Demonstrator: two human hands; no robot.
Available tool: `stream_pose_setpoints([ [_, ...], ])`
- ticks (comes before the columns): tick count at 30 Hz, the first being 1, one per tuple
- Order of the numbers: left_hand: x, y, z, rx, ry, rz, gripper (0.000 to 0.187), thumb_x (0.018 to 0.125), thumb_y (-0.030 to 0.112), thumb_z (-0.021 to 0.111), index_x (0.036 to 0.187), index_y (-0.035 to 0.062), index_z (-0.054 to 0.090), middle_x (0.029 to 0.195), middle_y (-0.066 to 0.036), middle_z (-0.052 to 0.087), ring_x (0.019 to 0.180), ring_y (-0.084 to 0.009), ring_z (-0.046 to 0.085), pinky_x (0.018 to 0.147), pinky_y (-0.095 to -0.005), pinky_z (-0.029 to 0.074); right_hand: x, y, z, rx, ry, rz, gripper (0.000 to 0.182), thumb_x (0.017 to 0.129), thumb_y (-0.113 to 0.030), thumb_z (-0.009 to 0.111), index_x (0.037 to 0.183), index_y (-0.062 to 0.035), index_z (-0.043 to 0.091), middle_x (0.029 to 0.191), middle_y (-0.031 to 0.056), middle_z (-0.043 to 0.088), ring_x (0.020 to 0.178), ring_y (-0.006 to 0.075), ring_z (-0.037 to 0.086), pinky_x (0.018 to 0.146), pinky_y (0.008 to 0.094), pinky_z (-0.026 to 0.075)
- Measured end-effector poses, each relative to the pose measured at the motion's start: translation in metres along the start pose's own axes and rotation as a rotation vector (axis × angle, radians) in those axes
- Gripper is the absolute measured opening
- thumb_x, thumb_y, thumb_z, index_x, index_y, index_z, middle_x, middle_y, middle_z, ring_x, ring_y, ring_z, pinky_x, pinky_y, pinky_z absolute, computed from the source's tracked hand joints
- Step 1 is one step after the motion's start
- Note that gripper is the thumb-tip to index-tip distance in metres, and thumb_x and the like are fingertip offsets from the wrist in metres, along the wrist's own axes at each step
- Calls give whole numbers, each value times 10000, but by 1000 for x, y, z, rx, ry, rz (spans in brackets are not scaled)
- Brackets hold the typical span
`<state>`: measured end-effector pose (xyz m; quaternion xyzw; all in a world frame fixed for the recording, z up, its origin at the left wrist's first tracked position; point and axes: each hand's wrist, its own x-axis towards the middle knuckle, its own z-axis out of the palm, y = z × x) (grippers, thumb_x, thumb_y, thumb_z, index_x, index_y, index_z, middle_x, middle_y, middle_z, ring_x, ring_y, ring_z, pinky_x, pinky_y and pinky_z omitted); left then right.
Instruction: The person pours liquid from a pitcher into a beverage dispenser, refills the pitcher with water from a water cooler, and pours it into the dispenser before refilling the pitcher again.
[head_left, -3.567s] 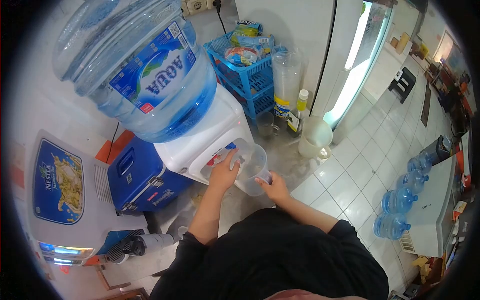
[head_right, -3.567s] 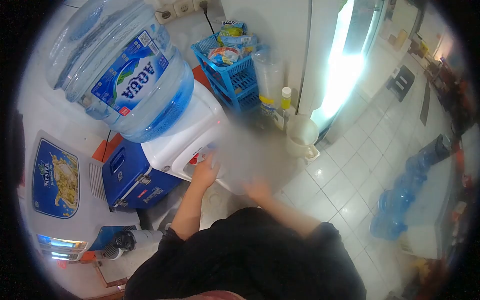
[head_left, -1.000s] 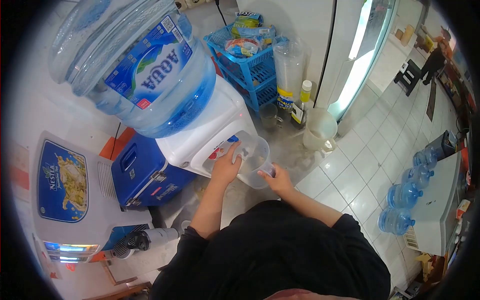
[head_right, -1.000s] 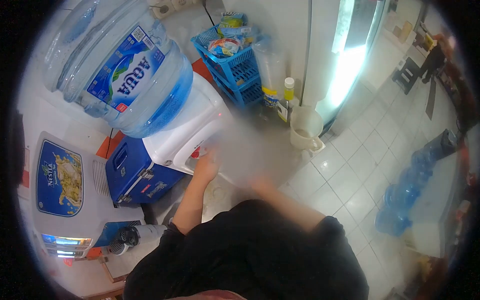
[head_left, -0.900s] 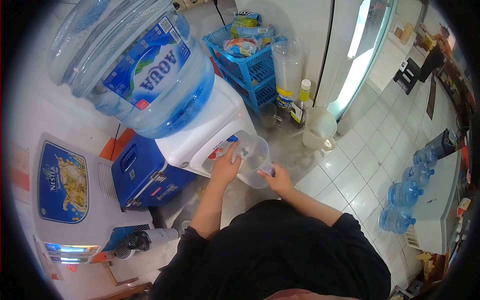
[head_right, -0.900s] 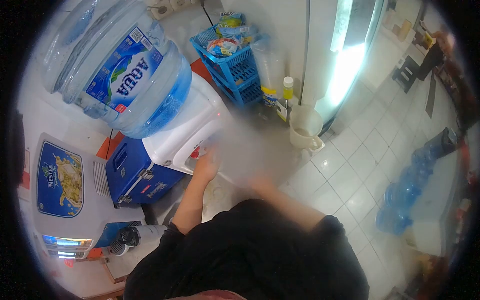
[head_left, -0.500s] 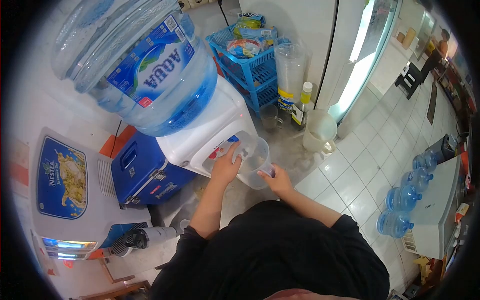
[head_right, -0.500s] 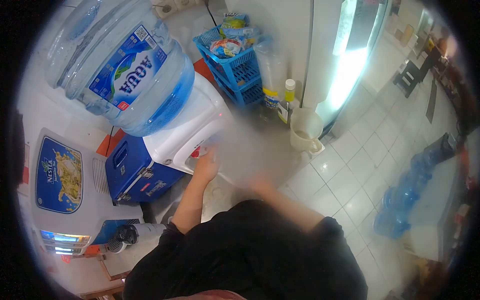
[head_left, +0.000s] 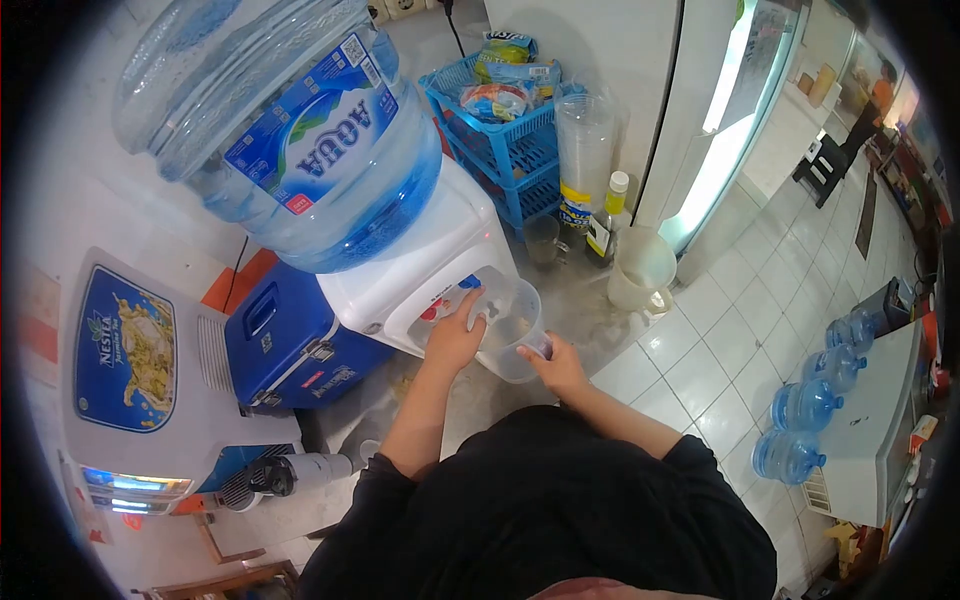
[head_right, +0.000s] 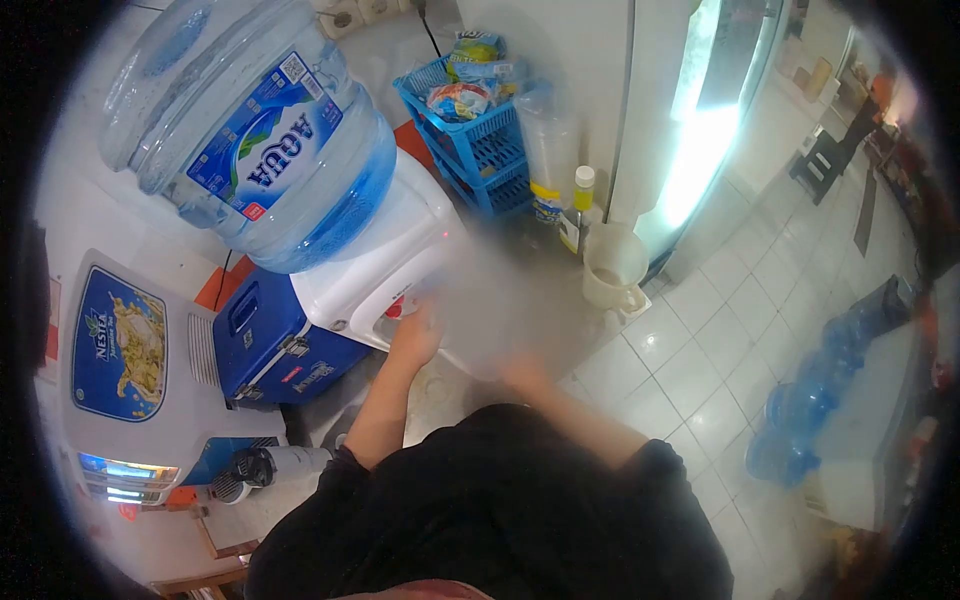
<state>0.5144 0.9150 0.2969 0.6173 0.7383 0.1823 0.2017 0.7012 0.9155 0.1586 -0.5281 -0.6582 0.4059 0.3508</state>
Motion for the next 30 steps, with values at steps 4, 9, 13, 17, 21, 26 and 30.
stream_pose_setpoints([
  [4, -1, 1, 0, -7, 15, 18, 461, 849, 327, 457, 1305, 296, 395, 850, -240, 623, 836, -392, 606, 787, -449, 459, -1, 4, 3, -15, 21, 13, 335, 786, -288, 690, 914, 10, 604, 677, 82, 594, 600, 129, 511, 573, 304, 425],
  [9, 0, -1, 2, -18, 19, 34, 466, 849, 328, 456, 1310, 300, 390, 863, -242, 622, 854, -392, 603, 798, -444, 456, -1, -8, -10, -1, -45, -97, 340, 783, -292, 691, 909, 12, 604, 669, 87, 591, 595, 136, 509, 570, 310, 426],
  [13, 1, -5, 5, -1, 29, 49, 468, 848, 328, 457, 1310, 299, 391, 865, -243, 622, 859, -391, 603, 802, -446, 455, -1, -11, -9, 5, -3, -71, 352, 779, -304, 693, 904, 13, 603, 659, 94, 587, 585, 140, 509, 565, 311, 425],
  [17, 2, -4, 4, 11, 8, 23, 471, 847, 329, 460, 1312, 302, 388, 872, -244, 622, 864, -388, 604, 806, -447, 455, 0, -11, -10, 9, -23, -46, 358, 775, -312, 697, 898, 11, 603, 657, 95, 586, 584, 142, 509, 564, 310, 425],
  [21, 1, 2, -2, 0, -46, -16, 472, 848, 331, 461, 1313, 304, 386, 891, -245, 622, 868, -388, 604, 808, -448, 455, -1, -13, -11, -24, -1, -76, 354, 775, -310, 697, 894, 10, 603, 659, 91, 586, 587, 144, 511, 565, 311, 426],
  [26, -1, 0, 1, 6, 6, 27, 465, 854, 328, 460, 1312, 301, 383, 891, -232, 627, 861, -386, 606, 800, -452, 458, 2, 4, 4, -80, 68, 12, 353, 778, -312, 692, 904, 7, 607, 659, 88, 587, 591, 146, 517, 567, 308, 428],
  [30, 1, -1, 2, 24, -8, 16, 467, 858, 327, 458, 1317, 303, 373, 886, -229, 628, 858, -383, 608, 798, -452, 458, 2, 8, 5, -65, 70, -21, 352, 777, -313, 692, 909, 3, 612, 663, 88, 588, 592, 145, 518, 568, 309, 429],
])
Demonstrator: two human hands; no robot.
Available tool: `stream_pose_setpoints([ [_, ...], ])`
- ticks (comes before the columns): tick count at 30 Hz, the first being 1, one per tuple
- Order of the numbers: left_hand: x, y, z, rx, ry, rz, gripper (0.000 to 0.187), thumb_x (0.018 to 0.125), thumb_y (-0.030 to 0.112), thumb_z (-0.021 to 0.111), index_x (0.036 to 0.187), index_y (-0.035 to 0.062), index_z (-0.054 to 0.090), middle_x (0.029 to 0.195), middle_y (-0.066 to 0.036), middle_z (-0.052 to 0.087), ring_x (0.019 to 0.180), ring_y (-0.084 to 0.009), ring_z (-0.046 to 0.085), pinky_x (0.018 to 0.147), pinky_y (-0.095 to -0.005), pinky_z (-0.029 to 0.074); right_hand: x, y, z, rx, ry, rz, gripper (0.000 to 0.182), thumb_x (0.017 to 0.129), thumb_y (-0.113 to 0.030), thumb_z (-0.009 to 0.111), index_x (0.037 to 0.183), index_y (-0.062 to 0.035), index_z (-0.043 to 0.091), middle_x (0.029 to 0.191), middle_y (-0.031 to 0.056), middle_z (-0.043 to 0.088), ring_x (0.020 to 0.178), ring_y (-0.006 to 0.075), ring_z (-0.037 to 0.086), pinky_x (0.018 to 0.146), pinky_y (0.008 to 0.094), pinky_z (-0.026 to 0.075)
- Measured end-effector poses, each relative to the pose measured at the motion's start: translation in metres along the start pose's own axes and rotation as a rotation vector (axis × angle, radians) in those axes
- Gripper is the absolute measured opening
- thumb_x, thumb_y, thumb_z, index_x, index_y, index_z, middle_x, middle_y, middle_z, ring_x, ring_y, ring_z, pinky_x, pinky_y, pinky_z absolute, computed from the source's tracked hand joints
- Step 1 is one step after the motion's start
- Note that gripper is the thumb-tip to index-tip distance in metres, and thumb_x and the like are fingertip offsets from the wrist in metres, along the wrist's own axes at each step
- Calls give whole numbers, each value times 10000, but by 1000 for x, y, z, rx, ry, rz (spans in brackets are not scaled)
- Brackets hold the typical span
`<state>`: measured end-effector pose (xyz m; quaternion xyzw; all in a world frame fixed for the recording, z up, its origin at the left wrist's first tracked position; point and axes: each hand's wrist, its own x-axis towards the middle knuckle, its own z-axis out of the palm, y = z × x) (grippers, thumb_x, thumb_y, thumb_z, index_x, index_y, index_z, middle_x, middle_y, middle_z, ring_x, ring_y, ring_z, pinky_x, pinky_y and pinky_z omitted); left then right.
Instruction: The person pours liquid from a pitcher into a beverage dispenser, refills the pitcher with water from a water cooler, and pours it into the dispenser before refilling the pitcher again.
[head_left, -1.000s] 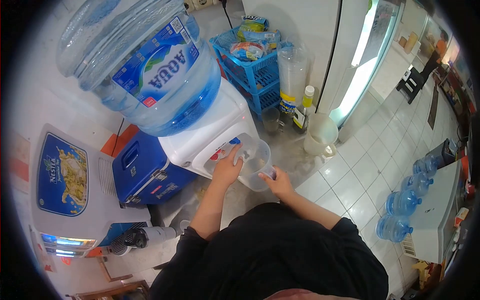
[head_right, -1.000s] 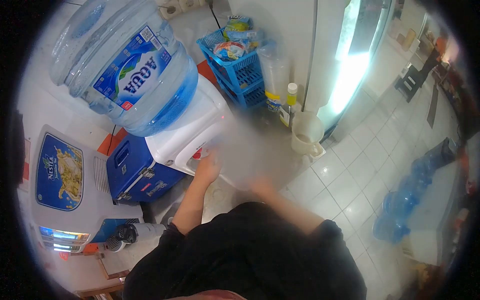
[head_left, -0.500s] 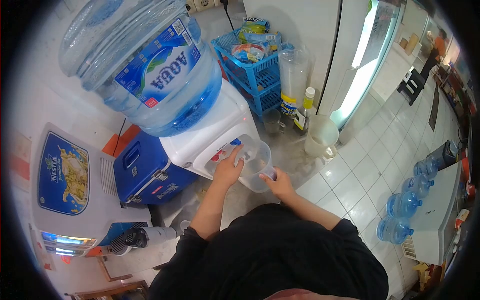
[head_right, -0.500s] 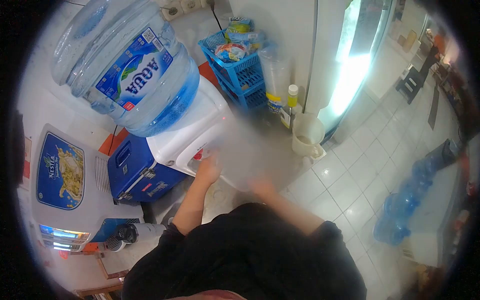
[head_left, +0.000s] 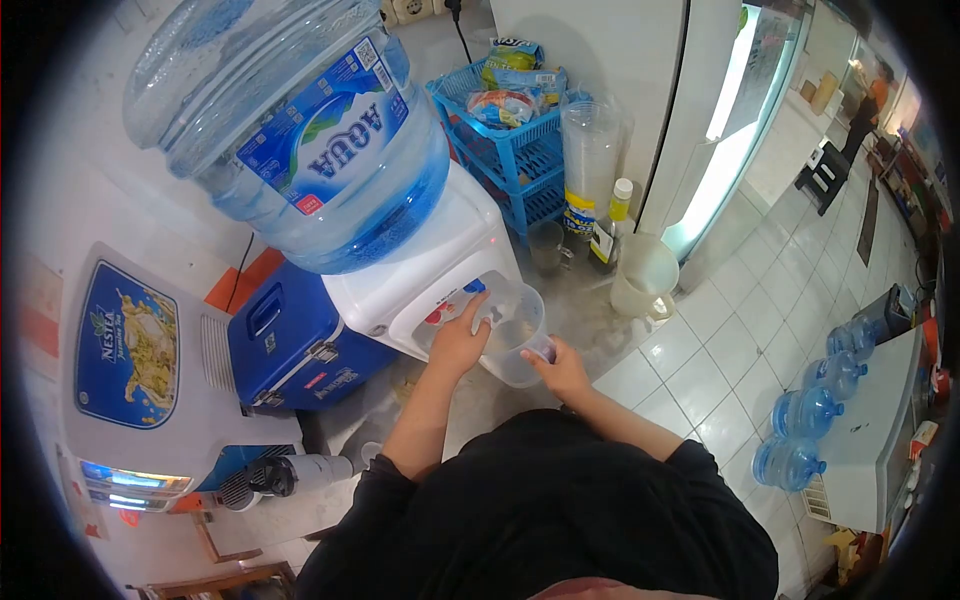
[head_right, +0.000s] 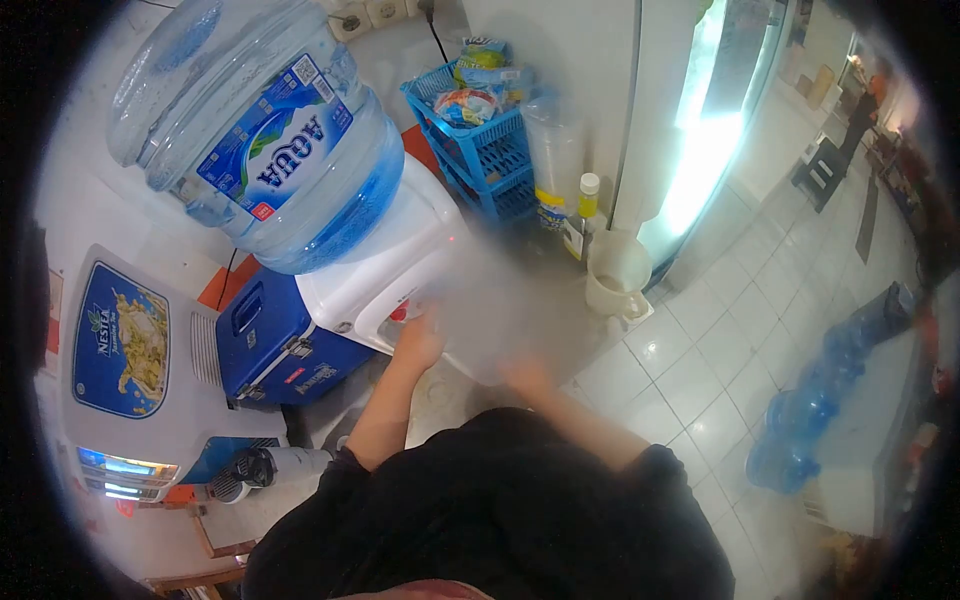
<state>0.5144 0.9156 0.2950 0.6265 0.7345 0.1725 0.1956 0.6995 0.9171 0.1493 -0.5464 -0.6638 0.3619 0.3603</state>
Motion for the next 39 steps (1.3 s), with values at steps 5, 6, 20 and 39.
stream_pose_setpoints([
  [5, -1, 1, -1, -14, 10, 19, 465, 858, 322, 459, 1315, 303, 375, 865, -230, 627, 842, -386, 609, 780, -456, 461, 1, -10, -10, 23, -67, 19, 362, 776, -321, 693, 920, 1, 613, 672, 88, 592, 597, 148, 520, 574, 312, 431],
  [6, -1, 0, 0, -14, 8, 19, 465, 858, 322, 459, 1315, 303, 375, 865, -230, 627, 842, -386, 609, 780, -456, 461, 1, -13, -12, 24, -66, 20, 362, 776, -321, 693, 920, 1, 613, 672, 88, 592, 597, 148, 520, 574, 312, 431],
  [20, 1, -4, 4, -14, 23, 20, 469, 852, 334, 455, 1313, 304, 375, 813, -239, 623, 826, -398, 606, 783, -463, 456, 1, -10, -4, 27, -6, 59, 348, 775, -303, 698, 915, 2, 605, 679, 99, 600, 595, 159, 526, 584, 319, 438],
  [39, 1, -5, 4, -23, 17, 25, 476, 848, 327, 457, 1317, 302, 377, 861, -243, 625, 847, -397, 606, 798, -452, 457, 0, -10, -11, 8, -124, 36, 337, 797, -295, 676, 925, 9, 608, 711, 104, 618, 627, 149, 548, 598, 311, 441],
])
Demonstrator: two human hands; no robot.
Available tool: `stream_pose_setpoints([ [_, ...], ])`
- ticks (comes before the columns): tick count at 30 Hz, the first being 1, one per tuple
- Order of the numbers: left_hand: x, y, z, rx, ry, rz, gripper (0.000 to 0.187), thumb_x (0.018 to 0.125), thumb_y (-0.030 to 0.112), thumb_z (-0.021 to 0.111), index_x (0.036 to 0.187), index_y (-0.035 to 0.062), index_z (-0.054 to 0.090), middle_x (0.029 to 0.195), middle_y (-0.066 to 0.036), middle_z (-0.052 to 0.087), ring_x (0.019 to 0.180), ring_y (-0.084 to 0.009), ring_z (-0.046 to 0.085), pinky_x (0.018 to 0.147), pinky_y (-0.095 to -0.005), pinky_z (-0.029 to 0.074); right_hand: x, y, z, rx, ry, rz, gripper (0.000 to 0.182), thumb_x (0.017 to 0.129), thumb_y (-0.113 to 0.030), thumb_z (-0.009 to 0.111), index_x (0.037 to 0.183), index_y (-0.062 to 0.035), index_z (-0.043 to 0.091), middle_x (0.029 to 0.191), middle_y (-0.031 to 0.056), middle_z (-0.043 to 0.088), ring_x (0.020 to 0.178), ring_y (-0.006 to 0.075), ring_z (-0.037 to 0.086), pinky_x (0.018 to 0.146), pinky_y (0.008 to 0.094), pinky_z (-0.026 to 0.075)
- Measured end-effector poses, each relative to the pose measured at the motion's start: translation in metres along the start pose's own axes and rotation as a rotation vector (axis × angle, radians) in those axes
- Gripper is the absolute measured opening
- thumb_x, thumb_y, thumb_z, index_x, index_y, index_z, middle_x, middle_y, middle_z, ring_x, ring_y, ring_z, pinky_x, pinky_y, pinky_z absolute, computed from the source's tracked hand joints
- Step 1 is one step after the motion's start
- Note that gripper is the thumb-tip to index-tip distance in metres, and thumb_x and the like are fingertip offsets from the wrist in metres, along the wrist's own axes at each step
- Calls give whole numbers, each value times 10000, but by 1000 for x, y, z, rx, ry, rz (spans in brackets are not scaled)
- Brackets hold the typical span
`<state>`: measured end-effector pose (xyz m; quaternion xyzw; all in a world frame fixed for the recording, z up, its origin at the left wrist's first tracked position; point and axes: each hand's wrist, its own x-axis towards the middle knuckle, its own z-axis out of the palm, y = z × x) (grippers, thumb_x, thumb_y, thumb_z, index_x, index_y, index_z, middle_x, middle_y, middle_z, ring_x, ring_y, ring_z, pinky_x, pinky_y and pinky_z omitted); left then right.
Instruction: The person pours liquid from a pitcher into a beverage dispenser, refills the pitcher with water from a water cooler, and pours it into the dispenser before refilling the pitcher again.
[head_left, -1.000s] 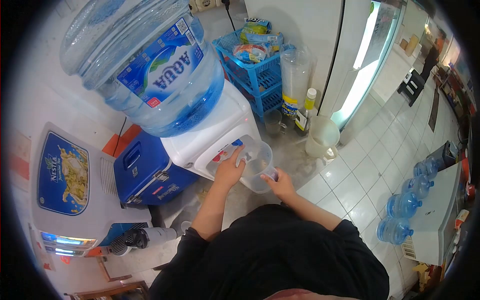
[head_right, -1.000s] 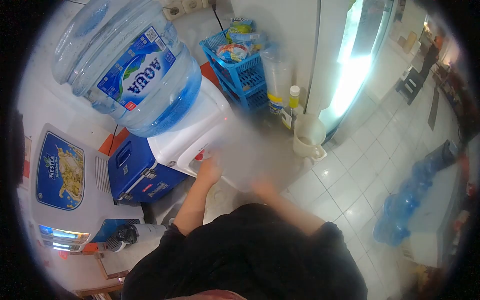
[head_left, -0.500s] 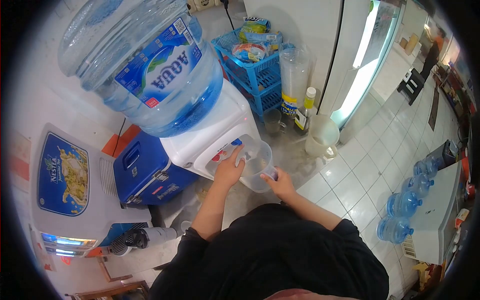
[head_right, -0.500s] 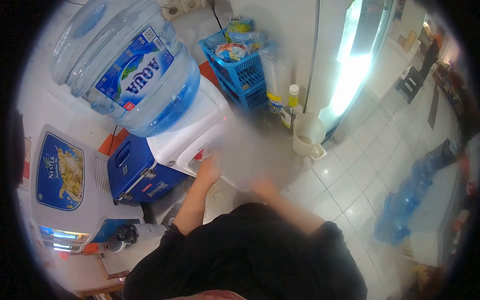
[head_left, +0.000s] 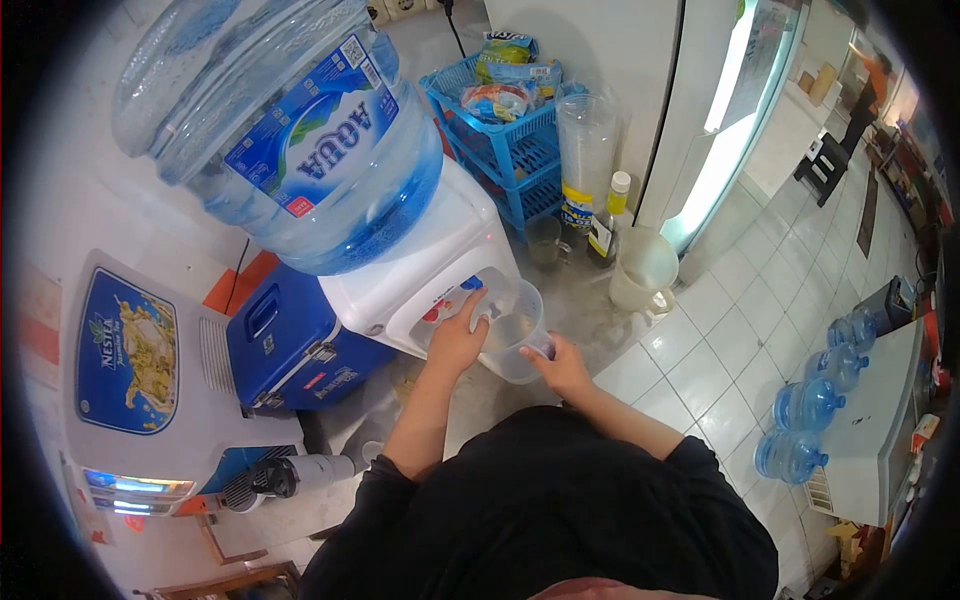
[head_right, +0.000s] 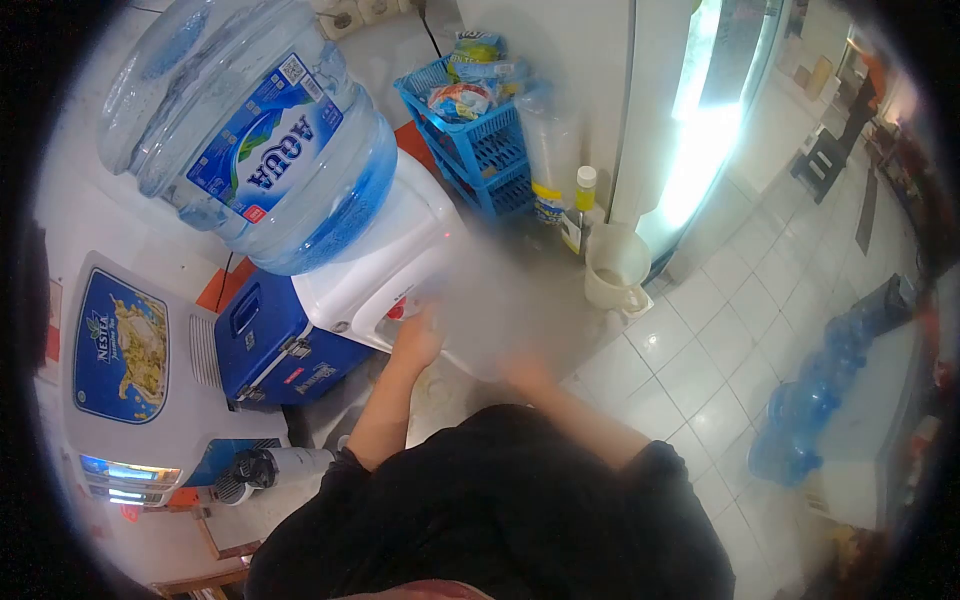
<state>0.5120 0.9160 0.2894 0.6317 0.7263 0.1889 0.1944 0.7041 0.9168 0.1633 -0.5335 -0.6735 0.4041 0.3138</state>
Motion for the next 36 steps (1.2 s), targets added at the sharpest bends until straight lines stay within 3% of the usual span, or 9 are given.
stream_pose_setpoints([
  [12, -2, 4, -2, -34, 33, 17, 472, 847, 317, 470, 1312, 297, 389, 897, -242, 625, 873, -399, 600, 809, -444, 455, 2, 14, 10, 7, 50, -48, 331, 795, -279, 685, 927, 13, 602, 733, 86, 615, 655, 136, 540, 614, 299, 443],
  [21, -2, 3, -1, -27, 18, -16, 467, 846, 324, 468, 1307, 305, 396, 802, -238, 619, 832, -399, 605, 797, -452, 454, 0, 11, 7, 34, 49, -68, 336, 794, -282, 687, 933, 12, 603, 727, 93, 618, 649, 142, 548, 615, 304, 446],
  [27, -1, 1, 0, -14, 32, 19, 471, 847, 330, 464, 1312, 298, 390, 854, -241, 625, 848, -395, 606, 804, -446, 455, 0, 8, 4, 16, 58, -82, 333, 794, -278, 685, 933, 13, 604, 722, 97, 616, 640, 148, 546, 610, 304, 445],
  [29, 0, 0, 1, -15, 26, 22, 472, 850, 323, 464, 1315, 294, 385, 884, -241, 625, 857, -393, 606, 811, -440, 455, 1, 3, 0, 92, -12, 19, 337, 793, -283, 685, 933, 12, 606, 712, 90, 610, 629, 141, 531, 603, 302, 439],
  [36, -1, 3, -2, -20, 9, 9, 469, 854, 309, 471, 1314, 291, 385, 884, -240, 625, 857, -386, 607, 807, -438, 456, 1, -1, -3, 75, 25, -59, 335, 786, -287, 691, 927, 6, 611, 696, 80, 602, 611, 135, 517, 591, 299, 433],
])
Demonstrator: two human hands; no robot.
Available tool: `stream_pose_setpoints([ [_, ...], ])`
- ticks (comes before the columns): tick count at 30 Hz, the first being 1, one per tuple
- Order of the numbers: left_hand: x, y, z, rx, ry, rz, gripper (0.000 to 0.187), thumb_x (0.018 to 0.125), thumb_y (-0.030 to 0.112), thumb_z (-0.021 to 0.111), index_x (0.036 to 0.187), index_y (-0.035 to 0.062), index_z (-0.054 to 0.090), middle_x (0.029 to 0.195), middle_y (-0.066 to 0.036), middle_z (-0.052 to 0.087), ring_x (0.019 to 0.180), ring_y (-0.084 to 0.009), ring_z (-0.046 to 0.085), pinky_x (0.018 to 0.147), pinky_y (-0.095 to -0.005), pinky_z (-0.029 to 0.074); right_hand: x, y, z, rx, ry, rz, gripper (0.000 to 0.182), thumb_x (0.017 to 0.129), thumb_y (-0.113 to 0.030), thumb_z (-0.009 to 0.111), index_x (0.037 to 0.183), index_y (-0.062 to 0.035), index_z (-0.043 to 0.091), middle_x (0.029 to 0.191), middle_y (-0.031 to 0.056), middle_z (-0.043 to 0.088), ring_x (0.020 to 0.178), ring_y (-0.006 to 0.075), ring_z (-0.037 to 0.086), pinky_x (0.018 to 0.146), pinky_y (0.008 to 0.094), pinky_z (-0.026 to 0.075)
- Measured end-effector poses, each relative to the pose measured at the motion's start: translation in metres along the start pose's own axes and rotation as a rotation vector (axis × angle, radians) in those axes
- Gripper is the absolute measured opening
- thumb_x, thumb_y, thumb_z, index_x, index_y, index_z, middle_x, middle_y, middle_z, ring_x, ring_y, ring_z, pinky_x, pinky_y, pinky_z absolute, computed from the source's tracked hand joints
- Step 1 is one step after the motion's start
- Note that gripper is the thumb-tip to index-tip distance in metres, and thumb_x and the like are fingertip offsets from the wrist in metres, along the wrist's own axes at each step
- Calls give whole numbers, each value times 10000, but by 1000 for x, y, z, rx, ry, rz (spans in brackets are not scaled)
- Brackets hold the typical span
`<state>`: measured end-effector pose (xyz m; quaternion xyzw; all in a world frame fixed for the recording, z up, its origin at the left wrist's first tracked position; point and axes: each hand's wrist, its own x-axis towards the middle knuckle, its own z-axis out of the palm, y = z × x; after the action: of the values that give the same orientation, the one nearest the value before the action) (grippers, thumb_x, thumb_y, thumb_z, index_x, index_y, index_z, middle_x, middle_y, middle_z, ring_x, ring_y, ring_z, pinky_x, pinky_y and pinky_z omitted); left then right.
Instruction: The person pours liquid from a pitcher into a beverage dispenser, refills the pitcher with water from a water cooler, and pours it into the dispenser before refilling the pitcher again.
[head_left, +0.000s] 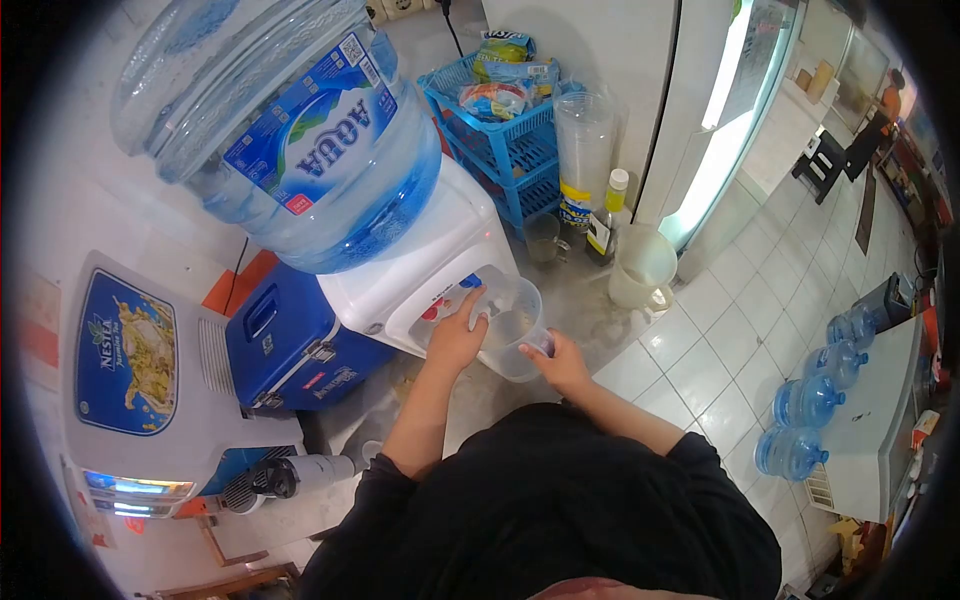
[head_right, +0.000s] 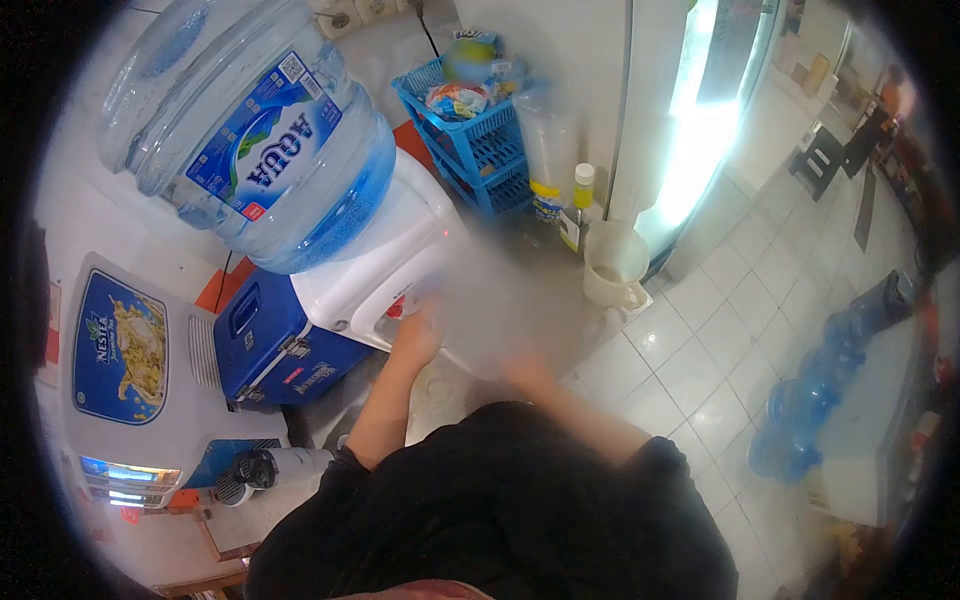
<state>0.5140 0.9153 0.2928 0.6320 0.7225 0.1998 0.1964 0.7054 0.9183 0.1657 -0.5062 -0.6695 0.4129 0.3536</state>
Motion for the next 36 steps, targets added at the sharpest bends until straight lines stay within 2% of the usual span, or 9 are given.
stream_pose_setpoints([
  [6, 0, 0, 0, 5, -18, -33, 464, 854, 317, 468, 1310, 296, 388, 866, -236, 626, 854, -386, 608, 802, -441, 458, 0, 7, 2, 22, -15, -37, 339, 784, -291, 691, 931, 5, 612, 696, 90, 608, 614, 145, 531, 594, 310, 437],
  [11, 0, 0, 0, 1, -6, -21, 464, 854, 329, 462, 1311, 302, 385, 861, -237, 626, 857, -390, 606, 810, -444, 455, 0, 6, 9, -112, 149, -23, 365, 778, -316, 691, 935, 3, 611, 693, 100, 610, 611, 157, 540, 594, 316, 441],
  [12, 0, 0, 0, 1, -6, -21, 464, 854, 329, 462, 1311, 302, 385, 861, -237, 626, 857, -390, 606, 810, -444, 455, 0, 2, 6, -112, 148, -22, 365, 778, -316, 691, 935, 3, 611, 693, 100, 610, 611, 157, 540, 594, 316, 441],
  [14, 0, 0, -1, 19, -1, -6, 464, 854, 330, 462, 1311, 298, 387, 861, -236, 626, 857, -390, 606, 811, -444, 452, -1, -9, -4, -10, 11, -11, 362, 779, -316, 690, 934, 2, 611, 694, 101, 612, 611, 159, 543, 596, 317, 443],
  [17, -1, 3, -2, 11, -8, -23, 465, 853, 330, 461, 1311, 293, 390, 863, -236, 626, 858, -390, 605, 810, -446, 450, -3, -18, -10, 52, -20, -9, 359, 779, -314, 691, 930, 2, 611, 697, 102, 613, 616, 159, 546, 601, 318, 444],
  [20, -1, 0, 0, -6, 10, 0, 465, 853, 325, 461, 1311, 288, 392, 858, -236, 626, 857, -388, 605, 806, -447, 450, -1, -1, 3, -20, 28, 63, 360, 779, -313, 691, 930, 3, 611, 703, 101, 615, 624, 155, 547, 606, 316, 446],
  [28, -1, 3, -2, -12, -15, -21, 466, 853, 320, 461, 1312, 291, 388, 866, -240, 624, 859, -392, 603, 803, -446, 452, 0, 19, 13, -57, 51, 3, 353, 785, -302, 687, 935, 9, 611, 718, 107, 619, 632, 154, 550, 611, 310, 448],
  [33, -1, 1, 0, -8, 1, -18, 466, 854, 324, 461, 1313, 293, 385, 873, -237, 626, 860, -395, 602, 804, -447, 452, -1, -6, -1, -87, 43, 26, 344, 787, -290, 686, 937, 10, 611, 721, 115, 621, 627, 166, 556, 607, 315, 449],
  [36, -1, 1, 0, -9, -5, -16, 467, 856, 327, 461, 1315, 296, 383, 871, -239, 626, 861, -398, 601, 802, -448, 452, -1, -9, -4, 9, -3, 54, 355, 780, -301, 690, 932, 10, 611, 714, 118, 618, 620, 173, 556, 599, 321, 447],
])
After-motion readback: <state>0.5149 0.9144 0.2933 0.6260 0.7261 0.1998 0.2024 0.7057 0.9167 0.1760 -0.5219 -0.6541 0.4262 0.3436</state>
